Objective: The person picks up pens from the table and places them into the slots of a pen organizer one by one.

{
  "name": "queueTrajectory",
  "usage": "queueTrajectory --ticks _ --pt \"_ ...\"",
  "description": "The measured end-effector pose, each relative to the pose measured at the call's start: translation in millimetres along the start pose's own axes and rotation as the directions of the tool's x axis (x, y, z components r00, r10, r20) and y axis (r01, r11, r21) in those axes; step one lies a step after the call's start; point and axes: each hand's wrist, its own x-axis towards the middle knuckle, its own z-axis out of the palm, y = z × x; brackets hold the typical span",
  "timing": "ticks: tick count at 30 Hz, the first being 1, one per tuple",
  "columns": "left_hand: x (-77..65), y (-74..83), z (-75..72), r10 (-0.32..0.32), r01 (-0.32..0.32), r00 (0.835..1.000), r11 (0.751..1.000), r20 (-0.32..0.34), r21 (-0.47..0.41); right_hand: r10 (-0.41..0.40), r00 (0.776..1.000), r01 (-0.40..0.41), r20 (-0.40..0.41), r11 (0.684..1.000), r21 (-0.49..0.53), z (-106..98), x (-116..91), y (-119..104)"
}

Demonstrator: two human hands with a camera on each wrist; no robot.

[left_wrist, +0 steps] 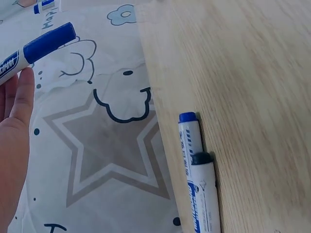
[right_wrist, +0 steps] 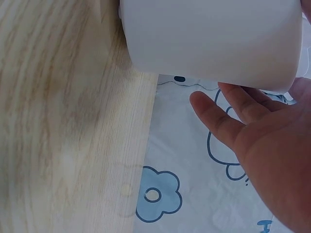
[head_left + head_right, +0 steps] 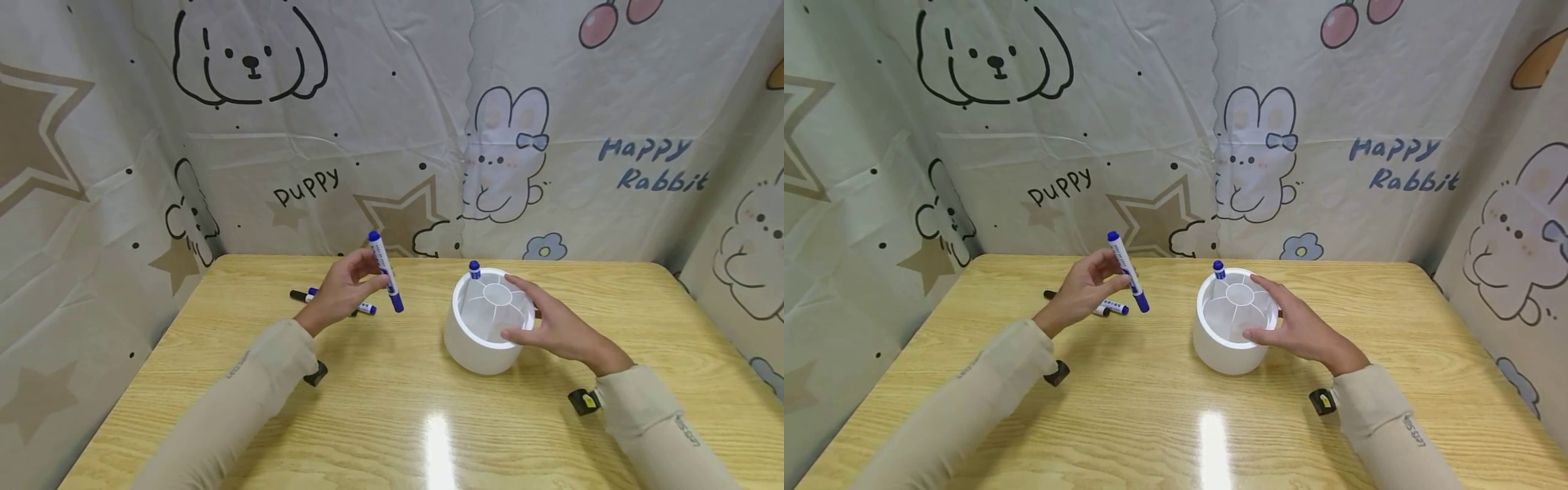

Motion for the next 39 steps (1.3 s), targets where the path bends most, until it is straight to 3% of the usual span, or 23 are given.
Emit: queueTrajectory --ticks 39 --pt "24.6 12.9 41.5 0.059 -0.061 0.998 0.991 -0.019 -0.117 -0.002 1.000 0.002 0.011 1.000 -0.004 -4.2 -0.1 -5.5"
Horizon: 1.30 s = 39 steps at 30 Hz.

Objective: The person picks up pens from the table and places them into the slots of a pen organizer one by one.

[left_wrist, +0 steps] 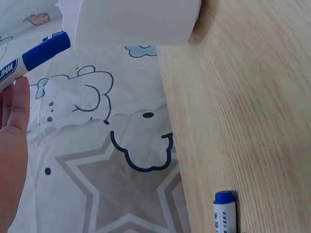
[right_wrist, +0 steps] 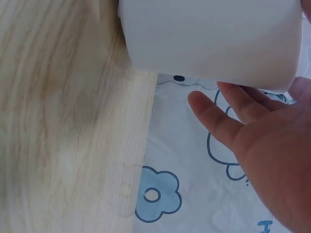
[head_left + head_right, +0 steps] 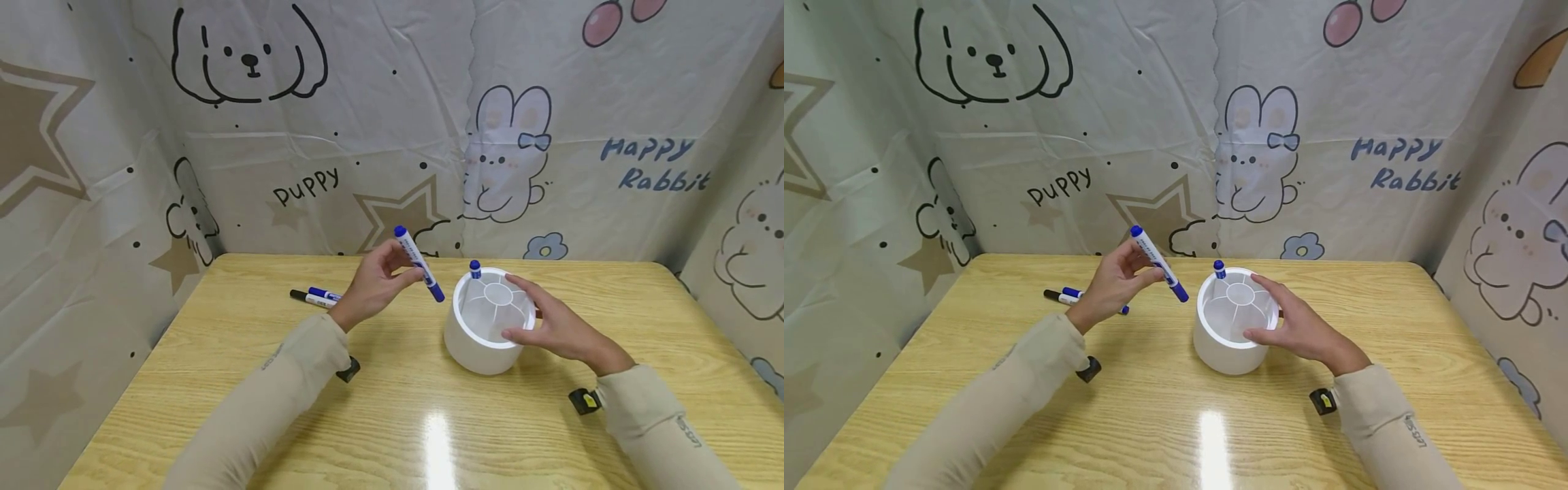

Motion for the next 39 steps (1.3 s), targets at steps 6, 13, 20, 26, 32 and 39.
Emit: queueTrajectory --ticks 6,13,20,26,32,39 --pt "3.6 0.2 5.2 0.006 -0.006 1.000 1.000 -0.002 -0.024 -0.003 1.000 0.003 -0.002 1.000 0.009 0.1 0.2 0.2" --pt "6.2 0.9 12.2 -0.001 0.001 1.000 1.000 -0.006 -0.015 0.001 1.000 -0.001 0.000 1.000 0.006 0.5 0.5 1.2" --pt "8.1 -0.1 19.0 -0.006 0.006 1.000 1.000 -0.001 -0.022 -0.003 1.000 0.003 -0.003 1.000 0.011 1.8 1.1 3.7" --pt "9.6 -3.5 24.1 -0.003 0.003 1.000 1.000 0.009 -0.019 -0.003 1.000 0.003 0.004 1.000 0.018 1.2 0.5 2.8" --pt "10.5 -4.4 29.7 -0.015 0.015 1.000 1.000 0.028 -0.017 -0.004 1.000 0.004 0.004 1.000 0.012 1.2 0.5 2.7" --pt "9.9 -6.0 33.2 -0.026 0.027 0.999 0.999 0.042 -0.029 -0.007 1.000 0.007 0.002 1.000 0.020 2.5 1.2 5.3"
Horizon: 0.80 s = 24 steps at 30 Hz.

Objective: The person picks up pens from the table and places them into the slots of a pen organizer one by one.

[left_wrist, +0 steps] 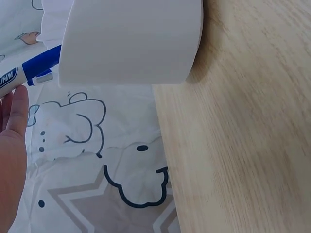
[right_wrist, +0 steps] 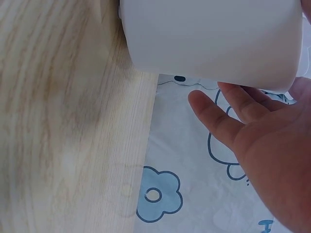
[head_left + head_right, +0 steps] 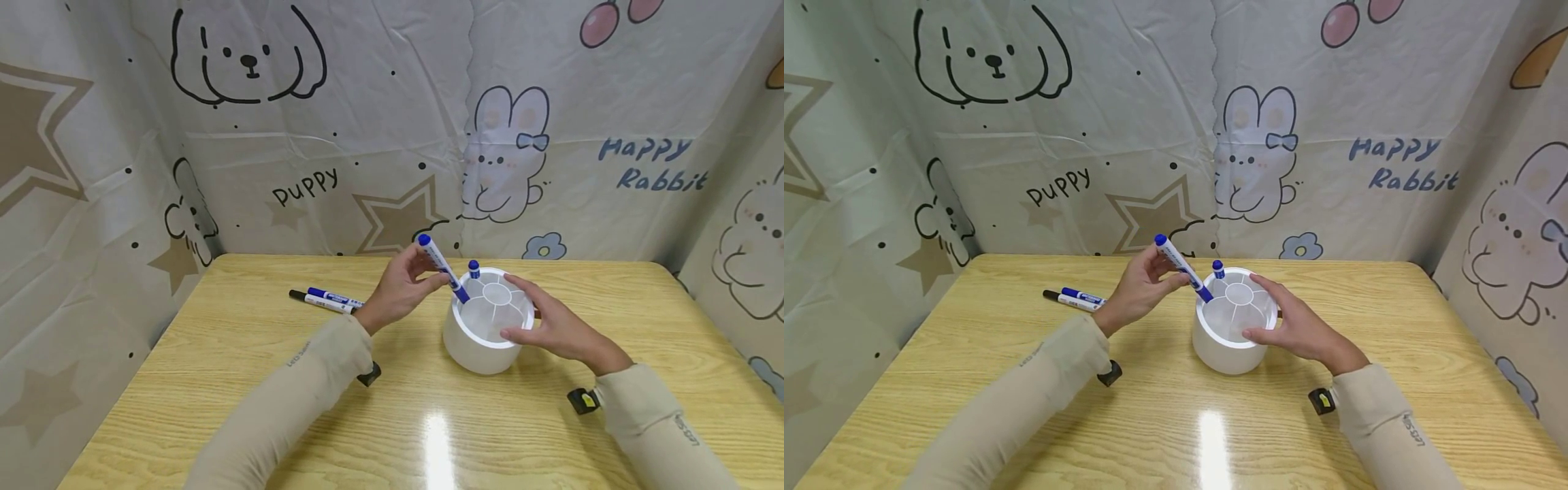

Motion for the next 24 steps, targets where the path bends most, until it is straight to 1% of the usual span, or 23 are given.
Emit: queueTrajectory --ticks 9,17,24 --pt "-1.9 -5.3 3.3 -0.019 0.019 1.000 1.000 0.006 0.007 0.016 1.000 -0.016 0.002 1.000 -0.001 -0.4 -0.9 -2.4" --pt "-1.4 -9.3 6.1 -0.001 0.001 1.000 1.000 0.015 0.004 0.005 1.000 -0.005 -0.004 1.000 -0.002 -0.5 -0.8 -2.5" --pt "-2.9 -11.7 6.7 -0.018 0.018 1.000 1.000 0.021 0.011 0.002 1.000 -0.002 -0.003 1.000 0.002 -0.4 -0.5 -2.0"
